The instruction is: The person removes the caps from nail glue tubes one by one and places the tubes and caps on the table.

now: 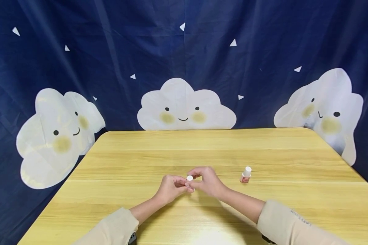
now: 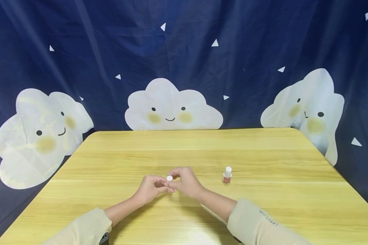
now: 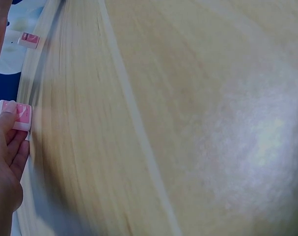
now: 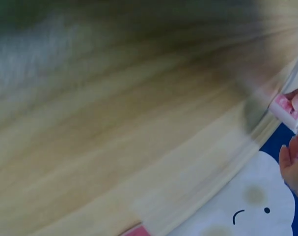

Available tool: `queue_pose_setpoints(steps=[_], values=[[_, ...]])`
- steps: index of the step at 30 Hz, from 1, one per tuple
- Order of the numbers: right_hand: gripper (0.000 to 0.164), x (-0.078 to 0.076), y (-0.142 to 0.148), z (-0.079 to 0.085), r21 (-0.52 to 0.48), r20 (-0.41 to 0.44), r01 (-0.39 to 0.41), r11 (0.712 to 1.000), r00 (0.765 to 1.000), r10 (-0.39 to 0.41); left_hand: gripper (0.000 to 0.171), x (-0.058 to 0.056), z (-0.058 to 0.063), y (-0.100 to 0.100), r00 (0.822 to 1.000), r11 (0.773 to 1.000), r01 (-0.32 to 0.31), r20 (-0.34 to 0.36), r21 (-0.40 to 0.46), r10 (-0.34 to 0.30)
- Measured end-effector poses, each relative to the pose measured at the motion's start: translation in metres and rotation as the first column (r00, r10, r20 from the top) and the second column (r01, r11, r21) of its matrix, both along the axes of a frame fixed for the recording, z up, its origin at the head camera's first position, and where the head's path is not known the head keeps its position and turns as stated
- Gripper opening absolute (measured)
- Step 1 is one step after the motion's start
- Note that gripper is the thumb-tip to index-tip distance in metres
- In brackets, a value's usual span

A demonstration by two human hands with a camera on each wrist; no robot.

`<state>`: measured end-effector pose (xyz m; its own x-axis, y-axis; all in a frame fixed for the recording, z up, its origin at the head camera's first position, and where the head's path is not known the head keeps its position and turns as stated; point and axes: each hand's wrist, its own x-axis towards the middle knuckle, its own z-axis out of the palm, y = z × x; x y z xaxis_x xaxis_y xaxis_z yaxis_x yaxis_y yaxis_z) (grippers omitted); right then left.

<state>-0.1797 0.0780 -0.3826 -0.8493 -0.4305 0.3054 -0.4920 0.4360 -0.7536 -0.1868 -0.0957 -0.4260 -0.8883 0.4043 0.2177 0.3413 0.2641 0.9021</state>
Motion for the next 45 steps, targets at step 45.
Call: queue_pose_setpoints(steps=[45], values=[[0.016, 0.0006, 0.0018, 0.0024, 0.033, -0.027, -0.022, 0.999, 0.999, 0.023, 0.016, 0.0022, 0.0030, 0.0015, 1.000, 1.000, -0.022, 0.005, 0.007, 0.022]])
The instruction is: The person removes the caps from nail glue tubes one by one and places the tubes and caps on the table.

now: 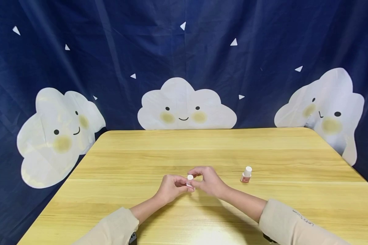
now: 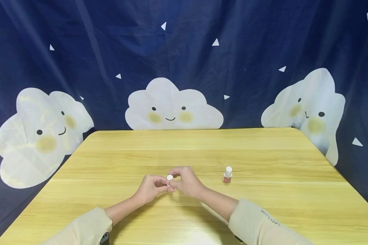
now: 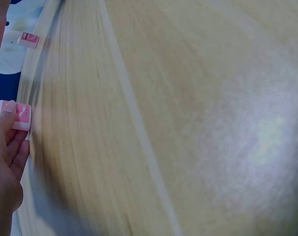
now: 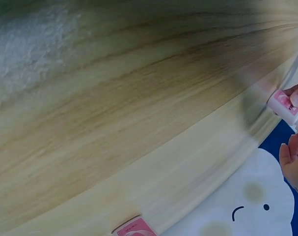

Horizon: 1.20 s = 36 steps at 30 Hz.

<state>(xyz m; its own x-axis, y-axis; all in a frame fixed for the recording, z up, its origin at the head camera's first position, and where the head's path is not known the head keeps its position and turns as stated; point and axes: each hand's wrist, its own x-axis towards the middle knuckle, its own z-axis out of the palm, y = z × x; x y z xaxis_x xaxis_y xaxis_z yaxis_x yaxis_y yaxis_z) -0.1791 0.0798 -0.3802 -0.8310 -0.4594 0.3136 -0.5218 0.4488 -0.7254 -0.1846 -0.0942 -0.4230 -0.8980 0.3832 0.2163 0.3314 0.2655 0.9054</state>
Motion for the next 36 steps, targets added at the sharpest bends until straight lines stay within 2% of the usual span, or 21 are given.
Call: queue_pose_setpoints(steps=[6, 13, 15, 24, 29, 36], values=[[0.014, 0.000, -0.001, -0.001, -0.038, 0.000, 0.048, 0.998, 0.999, -0.048, 0.015, 0.000, 0.001, 0.000, 1.000, 1.000, 0.001, -0.004, -0.018, -0.001], [0.006, -0.001, -0.002, 0.000, -0.052, 0.000, 0.083, 0.995, 0.997, -0.083, 0.013, 0.010, 0.019, 0.003, 1.000, 0.999, -0.018, -0.007, -0.051, 0.017], [0.005, 0.000, -0.001, 0.000, -0.052, -0.001, 0.089, 0.995, 0.996, -0.089, 0.013, 0.010, 0.020, 0.003, 1.000, 0.998, -0.018, -0.010, -0.055, 0.018], [0.004, -0.001, 0.000, -0.001, -0.028, -0.034, 0.060, 0.998, 0.998, -0.061, 0.017, -0.001, -0.001, -0.001, 1.000, 0.999, -0.008, -0.017, -0.037, 0.007], [0.003, -0.002, 0.000, -0.001, -0.013, -0.033, 0.047, 0.999, 0.998, -0.048, 0.018, -0.002, -0.003, -0.001, 1.000, 1.000, 0.012, -0.020, -0.015, -0.013], [0.004, -0.002, 0.001, 0.001, 0.011, -0.020, 0.035, 0.999, 0.999, -0.035, 0.016, -0.002, -0.001, 0.000, 1.000, 1.000, -0.002, 0.008, -0.028, 0.003]])
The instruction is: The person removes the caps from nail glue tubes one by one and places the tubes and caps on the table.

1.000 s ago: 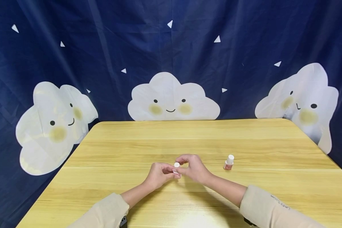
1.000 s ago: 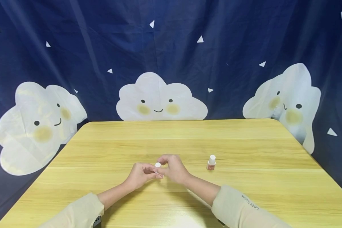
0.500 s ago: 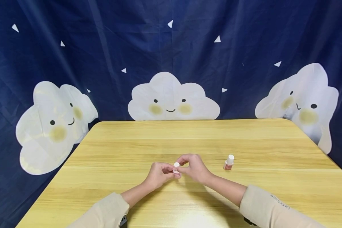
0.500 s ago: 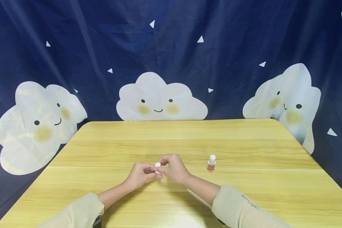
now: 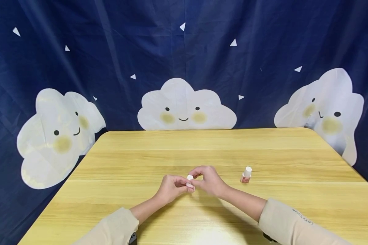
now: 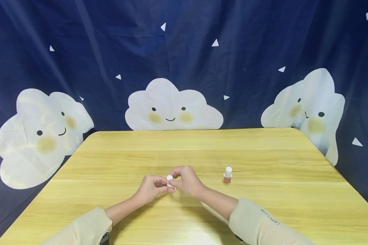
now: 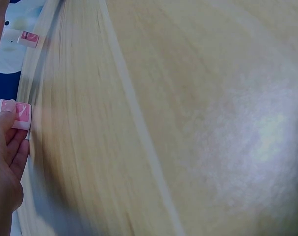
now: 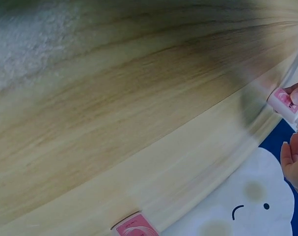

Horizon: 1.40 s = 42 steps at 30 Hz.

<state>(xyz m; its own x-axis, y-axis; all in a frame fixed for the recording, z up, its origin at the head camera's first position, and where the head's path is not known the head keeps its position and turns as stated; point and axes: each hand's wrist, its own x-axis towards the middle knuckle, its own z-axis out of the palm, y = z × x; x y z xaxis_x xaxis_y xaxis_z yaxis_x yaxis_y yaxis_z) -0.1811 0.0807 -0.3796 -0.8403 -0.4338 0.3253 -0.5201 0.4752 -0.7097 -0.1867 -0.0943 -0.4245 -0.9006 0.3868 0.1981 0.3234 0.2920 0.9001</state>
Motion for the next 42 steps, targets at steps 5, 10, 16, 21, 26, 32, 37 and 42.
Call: queue_pose_setpoints(steps=[5, 10, 16, 21, 26, 32, 37, 42], values=[[0.007, 0.0011, 0.0004, 0.0023, 0.003, 0.018, -0.018, 1.000, 1.000, 0.018, 0.016, 0.0010, 0.0002, 0.0004, 1.000, 1.000, -0.007, 0.000, 0.011, 0.007], [0.010, 0.0022, -0.0001, 0.0039, 0.004, 0.029, -0.023, 1.000, 0.999, 0.023, 0.016, 0.0010, 0.0002, -0.0001, 1.000, 1.000, 0.000, -0.012, 0.011, 0.000], [0.014, 0.0032, -0.0009, 0.0033, -0.011, 0.045, -0.024, 1.000, 0.999, 0.024, 0.015, -0.0004, -0.0024, -0.0004, 1.000, 1.000, 0.001, -0.011, 0.001, -0.001], [0.013, 0.0031, -0.0016, 0.0011, -0.042, 0.035, -0.005, 0.999, 0.999, 0.007, 0.015, -0.0002, -0.0021, -0.0005, 1.000, 1.000, 0.001, -0.010, -0.003, -0.001], [0.008, 0.0017, -0.0025, -0.0010, -0.052, 0.009, 0.024, 0.998, 1.000, -0.024, 0.016, 0.0004, -0.0002, -0.0014, 1.000, 1.000, 0.019, -0.016, 0.011, -0.018], [0.006, 0.0009, -0.0018, -0.0016, -0.056, 0.000, 0.048, 0.997, 0.999, -0.048, 0.018, -0.0005, -0.0014, -0.0008, 0.999, 1.000, 0.017, -0.030, 0.000, -0.017], [0.007, 0.0008, -0.0015, -0.0011, -0.057, 0.006, 0.062, 0.996, 0.998, -0.061, 0.018, -0.0001, -0.0013, -0.0007, 0.999, 1.000, 0.011, -0.032, -0.003, -0.011], [0.006, 0.0010, -0.0017, -0.0001, -0.055, 0.026, 0.068, 0.996, 0.997, -0.067, 0.019, 0.0009, 0.0000, -0.0011, 1.000, 1.000, 0.006, -0.023, -0.003, -0.006]])
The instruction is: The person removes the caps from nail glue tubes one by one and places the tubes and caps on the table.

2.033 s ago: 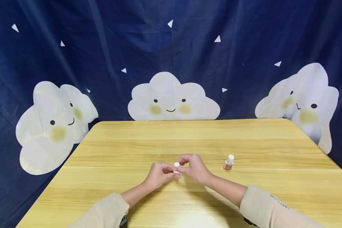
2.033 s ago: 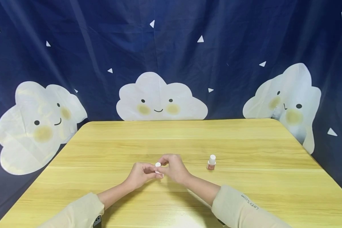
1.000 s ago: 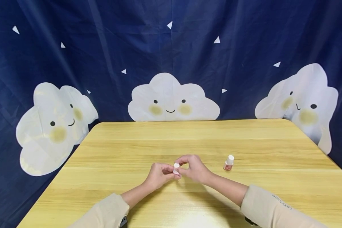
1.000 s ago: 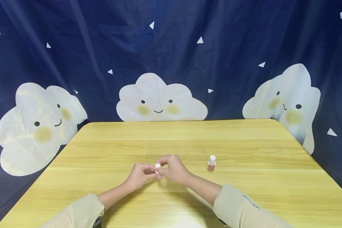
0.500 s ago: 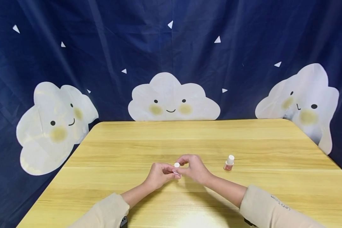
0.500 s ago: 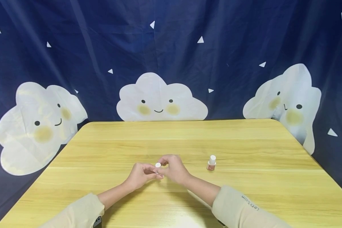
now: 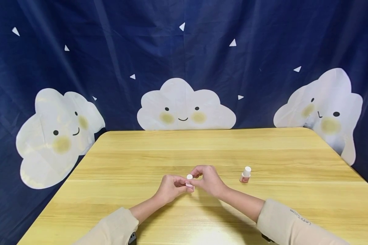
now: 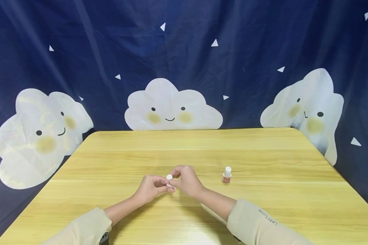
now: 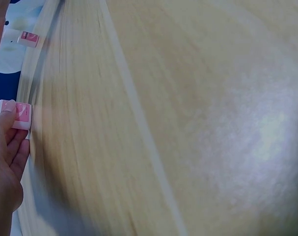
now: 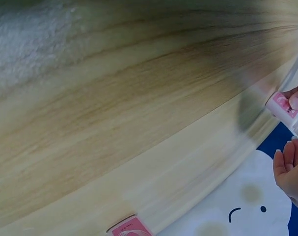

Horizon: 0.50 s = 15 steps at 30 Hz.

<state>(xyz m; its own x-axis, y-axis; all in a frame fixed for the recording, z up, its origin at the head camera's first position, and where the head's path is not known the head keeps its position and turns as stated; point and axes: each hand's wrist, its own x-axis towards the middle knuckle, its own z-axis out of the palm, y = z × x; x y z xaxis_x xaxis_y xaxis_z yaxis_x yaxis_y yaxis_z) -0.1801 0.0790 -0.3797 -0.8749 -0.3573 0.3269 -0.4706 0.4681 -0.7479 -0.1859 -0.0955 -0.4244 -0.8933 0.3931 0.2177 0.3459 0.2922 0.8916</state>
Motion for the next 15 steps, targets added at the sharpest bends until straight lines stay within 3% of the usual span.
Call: queue_pose_setpoints(steps=[15], values=[[0.004, -0.0005, 0.0002, -0.0009, 0.037, -0.013, -0.053, 0.998, 0.998, 0.054, 0.018, -0.0014, -0.0018, -0.0002, 1.000, 1.000, 0.008, -0.008, 0.002, -0.008]])
